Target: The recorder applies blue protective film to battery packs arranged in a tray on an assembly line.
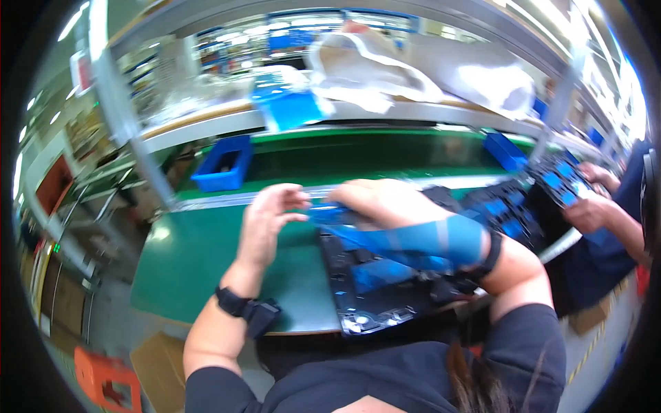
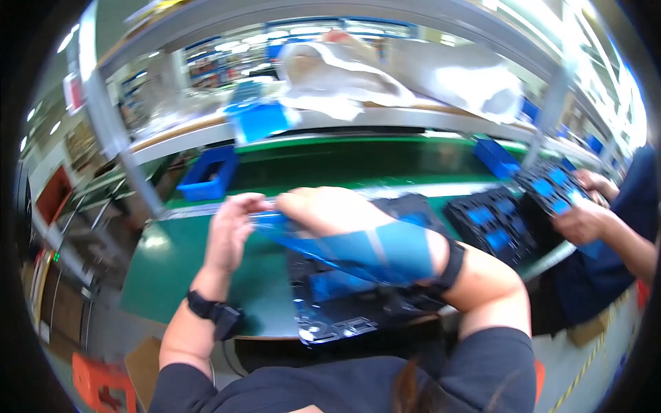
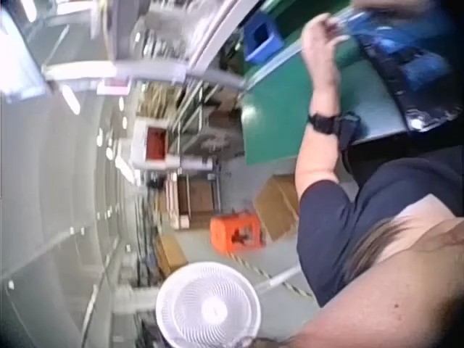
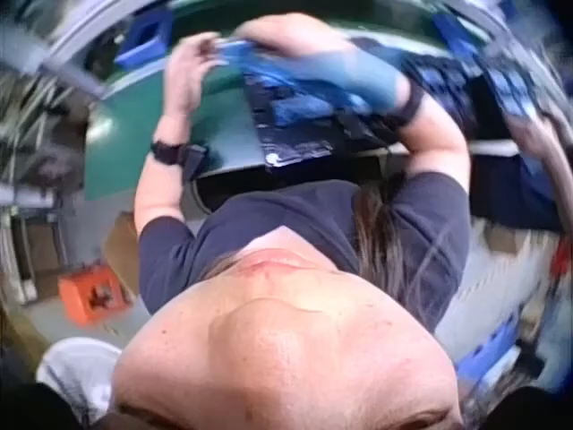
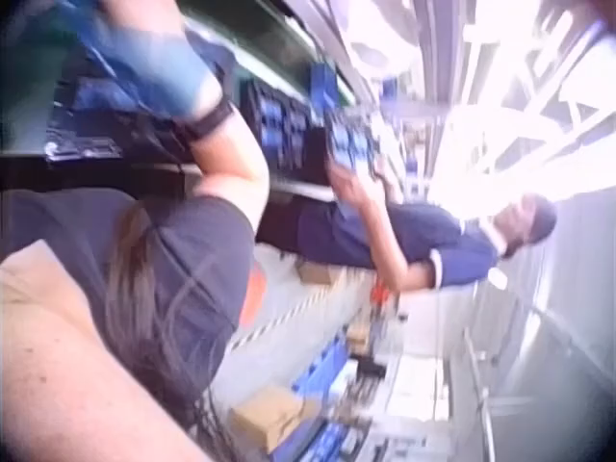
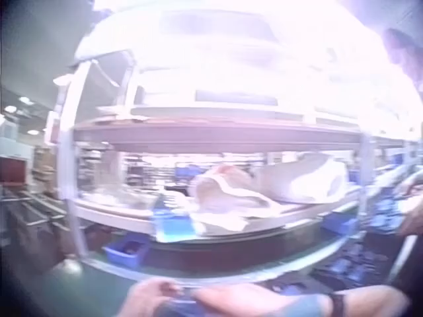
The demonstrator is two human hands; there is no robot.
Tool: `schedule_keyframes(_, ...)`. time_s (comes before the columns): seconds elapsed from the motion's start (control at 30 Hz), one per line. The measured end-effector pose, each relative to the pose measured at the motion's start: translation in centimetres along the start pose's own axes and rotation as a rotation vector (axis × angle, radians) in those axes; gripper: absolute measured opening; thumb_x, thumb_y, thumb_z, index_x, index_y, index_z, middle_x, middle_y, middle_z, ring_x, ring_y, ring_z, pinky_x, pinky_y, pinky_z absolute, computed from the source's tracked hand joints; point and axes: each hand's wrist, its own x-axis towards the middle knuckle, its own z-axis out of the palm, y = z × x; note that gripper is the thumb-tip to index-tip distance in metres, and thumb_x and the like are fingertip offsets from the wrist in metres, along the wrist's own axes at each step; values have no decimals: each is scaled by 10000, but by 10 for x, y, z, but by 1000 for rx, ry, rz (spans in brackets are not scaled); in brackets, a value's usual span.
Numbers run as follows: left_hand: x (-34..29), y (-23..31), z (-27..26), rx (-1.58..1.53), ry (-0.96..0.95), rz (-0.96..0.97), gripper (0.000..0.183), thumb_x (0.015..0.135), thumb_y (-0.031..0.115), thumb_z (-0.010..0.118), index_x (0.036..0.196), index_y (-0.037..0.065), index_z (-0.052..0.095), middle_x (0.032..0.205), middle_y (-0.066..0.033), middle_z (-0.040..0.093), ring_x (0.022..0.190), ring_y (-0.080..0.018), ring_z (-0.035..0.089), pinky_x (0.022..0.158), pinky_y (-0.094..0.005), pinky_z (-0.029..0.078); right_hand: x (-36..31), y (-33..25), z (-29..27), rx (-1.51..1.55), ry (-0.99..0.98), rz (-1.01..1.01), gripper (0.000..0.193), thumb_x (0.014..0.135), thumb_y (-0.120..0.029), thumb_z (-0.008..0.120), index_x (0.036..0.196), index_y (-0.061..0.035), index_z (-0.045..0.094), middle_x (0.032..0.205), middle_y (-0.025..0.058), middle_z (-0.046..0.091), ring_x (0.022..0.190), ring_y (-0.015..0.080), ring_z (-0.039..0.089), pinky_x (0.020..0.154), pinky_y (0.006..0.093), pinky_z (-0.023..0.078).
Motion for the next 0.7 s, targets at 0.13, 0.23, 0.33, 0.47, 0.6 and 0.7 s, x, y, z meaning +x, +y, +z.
schedule_keyframes(0.13, 28, -6, 68, -24, -120, 36, 487, 949, 461, 439, 1167, 38, 542, 1071, -80, 611, 977, -167, 591, 789, -256, 443, -26, 19, -9, -187, 32, 52, 310, 795, -106, 586, 1085, -14, 533, 887, 187, 594, 802, 365, 607, 666, 413, 488)
schedule_keyframes(0.23, 28, 15, 90, 204, -179, -148, 415, 895, 345, 589, 1164, 29, 565, 1098, -64, 598, 992, -134, 573, 744, -250, 473, -23, 18, -4, -218, 128, 178, 332, 757, -246, 676, 977, -8, 600, 829, 187, 656, 780, 354, 657, 658, 397, 536)
schedule_keyframes(0.33, 42, -1, 100, -19, -175, -164, 392, 888, 254, 592, 1189, 6, 543, 1106, -106, 587, 961, -194, 597, 664, -338, 567, -24, 36, -2, -264, 134, 260, 415, 712, -292, 716, 973, 8, 598, 854, 214, 659, 813, 358, 662, 673, 398, 543)
schedule_keyframes(0.47, 42, -22, 84, -227, -229, -228, 410, 897, 241, 583, 1212, -1, 483, 1089, -115, 593, 929, -198, 632, 660, -325, 567, -20, 43, 9, -176, 133, 374, 469, 706, -301, 712, 982, 39, 546, 816, 235, 646, 787, 374, 655, 651, 427, 531)
schedule_keyframes(0.6, 34, -39, 82, -291, -271, -309, 339, 883, 182, 594, 1160, 8, 507, 1026, -81, 599, 872, -168, 631, 674, -290, 559, -28, 32, 2, -132, 1, 336, 423, 767, -254, 662, 1016, 19, 455, 846, 243, 618, 788, 392, 633, 650, 436, 516)
schedule_keyframes(0.7, 36, -43, 77, -298, -218, -312, 202, 873, 130, 604, 1046, 30, 575, 924, -36, 628, 787, -96, 624, 655, -232, 530, -21, 33, 3, -177, -31, 332, 502, 728, -301, 689, 1037, 26, 467, 878, 234, 623, 821, 385, 642, 672, 428, 529)
